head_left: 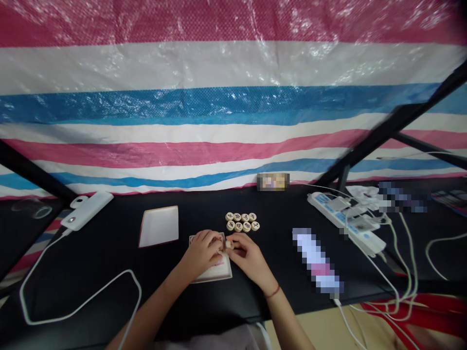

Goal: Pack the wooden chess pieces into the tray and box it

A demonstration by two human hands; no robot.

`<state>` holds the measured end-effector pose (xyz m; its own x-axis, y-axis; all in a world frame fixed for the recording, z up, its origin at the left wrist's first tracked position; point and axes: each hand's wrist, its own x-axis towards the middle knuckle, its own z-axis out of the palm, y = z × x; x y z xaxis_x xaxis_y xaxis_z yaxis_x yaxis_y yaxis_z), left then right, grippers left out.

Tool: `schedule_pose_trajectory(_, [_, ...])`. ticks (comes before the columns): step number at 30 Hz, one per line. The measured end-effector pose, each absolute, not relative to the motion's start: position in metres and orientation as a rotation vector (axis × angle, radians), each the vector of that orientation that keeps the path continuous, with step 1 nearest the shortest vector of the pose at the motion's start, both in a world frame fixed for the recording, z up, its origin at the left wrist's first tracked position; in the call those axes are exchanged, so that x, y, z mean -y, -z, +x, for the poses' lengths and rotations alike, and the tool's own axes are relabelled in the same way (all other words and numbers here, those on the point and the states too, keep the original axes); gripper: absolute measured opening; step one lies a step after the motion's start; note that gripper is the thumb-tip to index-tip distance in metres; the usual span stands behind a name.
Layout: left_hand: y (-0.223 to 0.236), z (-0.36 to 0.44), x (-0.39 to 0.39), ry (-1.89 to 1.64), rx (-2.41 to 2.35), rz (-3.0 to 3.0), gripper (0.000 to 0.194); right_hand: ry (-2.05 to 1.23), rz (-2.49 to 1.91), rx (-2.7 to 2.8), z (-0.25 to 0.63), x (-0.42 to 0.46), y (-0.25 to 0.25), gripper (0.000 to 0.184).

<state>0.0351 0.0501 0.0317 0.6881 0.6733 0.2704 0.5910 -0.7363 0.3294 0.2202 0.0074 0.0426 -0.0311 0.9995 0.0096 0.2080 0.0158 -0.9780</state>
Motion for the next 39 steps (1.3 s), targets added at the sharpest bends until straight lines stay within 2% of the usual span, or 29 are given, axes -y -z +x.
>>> schedule_pose_trajectory(5, [-0.038, 0.026, -0.053, -0.569, -1.018, 2.631, 0.038, -0.714, -1.356, 1.832, 0.209, -0.001, -0.048, 0.02])
schedule_pose_trajectory(11, [-0.033, 0.017, -0.053, -0.454, -1.044, 2.688, 0.045, -0.408, -1.445, 2.038, 0.203, 0.0, -0.039, 0.013])
schedule_pose_trajectory(19, [-0.029, 0.019, -0.052, -0.425, -1.064, 2.704, 0.043, -0.364, -1.497, 2.064, 0.2, -0.005, -0.033, 0.012])
schedule_pose_trajectory(26, [-0.026, 0.019, -0.052, -0.438, -1.095, 2.723, 0.039, -0.534, -1.433, 1.895, 0.214, -0.015, -0.041, 0.011])
schedule_pose_trajectory(31, [-0.024, 0.023, -0.05, -0.426, -1.145, 2.717, 0.038, -0.379, -1.764, 1.856, 0.231, -0.063, -0.054, 0.024])
schedule_pose_trajectory(34, [-0.029, 0.022, -0.052, -0.473, -1.133, 2.707, 0.045, -0.371, -2.001, 1.981, 0.226, -0.093, -0.06, 0.032])
schedule_pose_trajectory(39, [-0.044, 0.003, -0.055, -0.681, -1.152, 2.653, 0.051, -0.415, -2.204, 2.145, 0.21, -0.114, -0.061, 0.031])
